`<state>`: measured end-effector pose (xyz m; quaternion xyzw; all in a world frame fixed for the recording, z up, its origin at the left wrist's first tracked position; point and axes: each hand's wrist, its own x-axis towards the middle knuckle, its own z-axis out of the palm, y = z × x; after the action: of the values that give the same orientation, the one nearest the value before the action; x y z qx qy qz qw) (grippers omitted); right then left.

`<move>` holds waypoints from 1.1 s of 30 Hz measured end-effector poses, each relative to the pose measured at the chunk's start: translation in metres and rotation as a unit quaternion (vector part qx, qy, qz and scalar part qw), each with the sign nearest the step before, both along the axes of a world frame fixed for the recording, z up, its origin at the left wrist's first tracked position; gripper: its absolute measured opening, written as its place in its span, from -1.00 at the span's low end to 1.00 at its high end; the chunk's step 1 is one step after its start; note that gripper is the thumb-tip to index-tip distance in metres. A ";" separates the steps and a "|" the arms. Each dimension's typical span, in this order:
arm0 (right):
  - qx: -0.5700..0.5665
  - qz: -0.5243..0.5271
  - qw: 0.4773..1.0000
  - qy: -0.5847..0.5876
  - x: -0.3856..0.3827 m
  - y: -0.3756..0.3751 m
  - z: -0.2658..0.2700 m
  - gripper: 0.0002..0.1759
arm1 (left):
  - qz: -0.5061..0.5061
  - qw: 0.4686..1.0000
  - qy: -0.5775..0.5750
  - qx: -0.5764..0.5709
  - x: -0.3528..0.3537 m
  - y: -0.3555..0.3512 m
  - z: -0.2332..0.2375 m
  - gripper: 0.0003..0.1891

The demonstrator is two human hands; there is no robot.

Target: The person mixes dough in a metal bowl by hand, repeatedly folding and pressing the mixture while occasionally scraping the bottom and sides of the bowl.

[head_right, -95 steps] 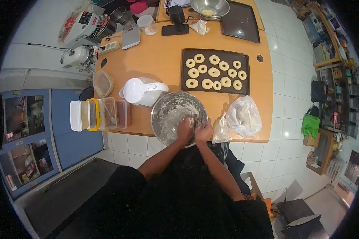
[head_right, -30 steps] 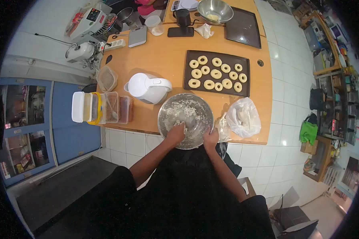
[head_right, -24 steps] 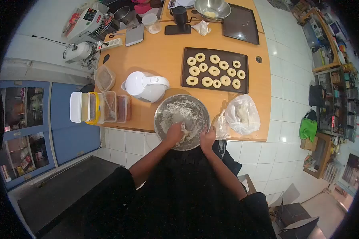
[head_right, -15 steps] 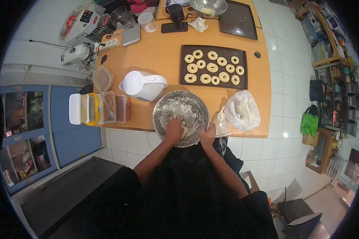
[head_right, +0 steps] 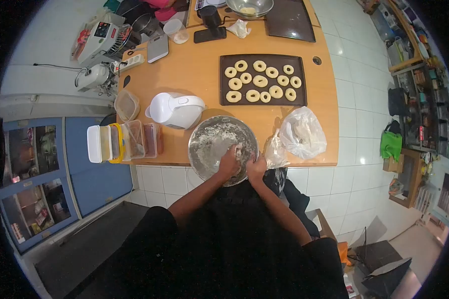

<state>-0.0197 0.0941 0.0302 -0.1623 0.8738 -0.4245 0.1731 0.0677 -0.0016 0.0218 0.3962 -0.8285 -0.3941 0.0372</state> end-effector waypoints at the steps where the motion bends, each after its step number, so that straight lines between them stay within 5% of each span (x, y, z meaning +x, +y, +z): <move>1: 0.021 -0.001 1.000 0.004 0.002 0.000 0.002 -0.72 | 0.008 1.000 -0.022 0.007 -0.004 0.002 0.003 -0.49; 8: -0.042 -0.066 0.987 -0.141 0.008 0.000 0.011 -0.76 | 0.011 0.994 0.003 -0.112 -0.020 -0.005 -0.012 -0.34; 14: 0.062 -0.025 0.998 -0.021 0.007 0.002 0.006 -0.78 | -0.049 0.970 -0.004 -0.238 -0.032 -0.037 -0.034 -0.27; 18: 0.020 -0.038 0.999 -0.011 0.008 -0.004 0.018 -0.78 | 0.035 0.985 -0.052 -0.163 -0.039 -0.049 -0.017 -0.25; 24: 0.013 -0.081 0.995 0.056 0.012 -0.012 0.019 -0.79 | 0.013 0.972 -0.040 -0.230 -0.035 -0.040 -0.041 -0.32; 30: 0.028 -0.087 0.994 0.062 0.015 -0.017 0.024 -0.77 | 0.033 0.984 0.023 -0.174 -0.029 -0.020 -0.013 -0.65; 33: 0.034 -0.085 0.995 0.047 0.013 -0.019 0.026 -0.78 | -0.005 0.989 0.015 -0.146 -0.023 -0.003 -0.007 -0.65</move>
<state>-0.0068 0.0753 0.0563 -0.1011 0.9057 -0.3993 0.1004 0.0447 -0.0049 0.0149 0.3761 -0.8786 -0.2747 0.1052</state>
